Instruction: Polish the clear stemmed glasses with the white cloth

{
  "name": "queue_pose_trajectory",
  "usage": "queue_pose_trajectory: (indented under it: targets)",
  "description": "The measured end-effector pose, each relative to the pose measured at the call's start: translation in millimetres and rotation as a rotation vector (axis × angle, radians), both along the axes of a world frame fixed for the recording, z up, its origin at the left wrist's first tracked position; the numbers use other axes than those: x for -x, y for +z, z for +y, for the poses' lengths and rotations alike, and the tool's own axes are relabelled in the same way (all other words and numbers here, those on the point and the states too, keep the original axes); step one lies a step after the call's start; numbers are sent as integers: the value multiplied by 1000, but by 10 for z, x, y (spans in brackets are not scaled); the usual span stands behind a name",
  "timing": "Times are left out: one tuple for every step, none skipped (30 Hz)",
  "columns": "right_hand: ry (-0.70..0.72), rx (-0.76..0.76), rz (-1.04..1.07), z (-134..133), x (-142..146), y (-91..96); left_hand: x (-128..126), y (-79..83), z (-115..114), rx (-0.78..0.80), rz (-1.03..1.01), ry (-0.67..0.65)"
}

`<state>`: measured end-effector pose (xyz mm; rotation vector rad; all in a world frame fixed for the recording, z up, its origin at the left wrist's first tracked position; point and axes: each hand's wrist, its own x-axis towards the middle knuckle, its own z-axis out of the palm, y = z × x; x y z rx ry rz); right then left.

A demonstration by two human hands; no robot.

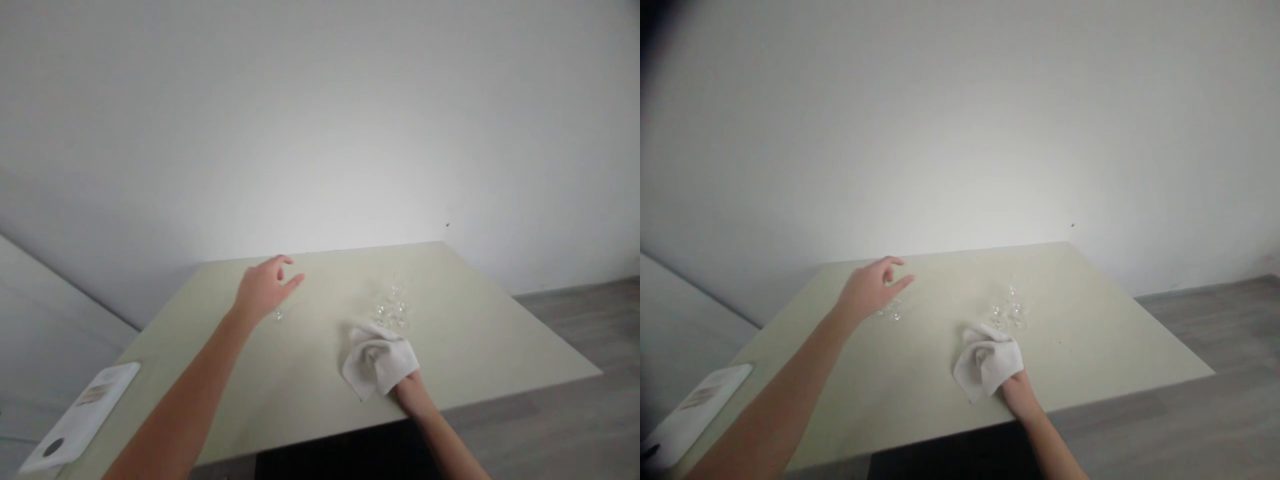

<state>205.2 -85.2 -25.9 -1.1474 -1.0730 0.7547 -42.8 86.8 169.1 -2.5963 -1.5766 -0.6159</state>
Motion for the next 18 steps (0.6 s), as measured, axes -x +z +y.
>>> queue_pose_trajectory:
  targets:
    - [-49,47,50,-42,23,-36,-164,-61,-237,74,-49,-174]
    - [-72,74,95,-73,52,-60,-329,-148,-470,146,-72,-351]
    - [-61,74,131,-91,84,-67,-485,-250,-685,200,-83,-504]
    - [-56,66,154,-96,116,-61,-623,-359,-867,218,-104,-601]
    - [-48,54,163,-92,142,-45,-738,-461,-1009,220,-127,-643]
    - [-59,45,167,-80,161,-26,-827,-547,-1110,221,-148,-650]
    - [-90,40,175,-67,172,-11,-893,-612,-1171,223,-166,-644]
    - [-136,43,192,-55,174,-3,-939,-654,-1200,226,-189,-629]
    - [-184,52,221,-47,170,-4,-971,-673,-1210,234,-215,-618]
    - [-216,64,265,-44,164,-14,-996,-677,-1209,250,-240,-620]
    - [-217,71,322,-47,157,-27,-1017,-670,-1207,275,-263,-641]
    - [-191,72,386,-55,151,-41,-1039,-661,-1211,310,-281,-680]
    - [-147,63,450,-67,146,-51,-1062,-653,-1222,352,-291,-731]
    - [-103,46,513,-82,140,-54,-1088,-650,-1241,398,-295,-791]
    - [-70,28,567,-97,132,-49,-1115,-651,-1262,445,-295,-854]
    - [-58,11,603,-113,119,-36,-1144,-656,-1280,492,-299,-911]
    - [-67,-3,603,-127,99,-17,-1175,-659,-1288,533,-308,-955]
    - [-90,-11,573,-138,74,7,-1210,-657,-1278,561,-326,-981]
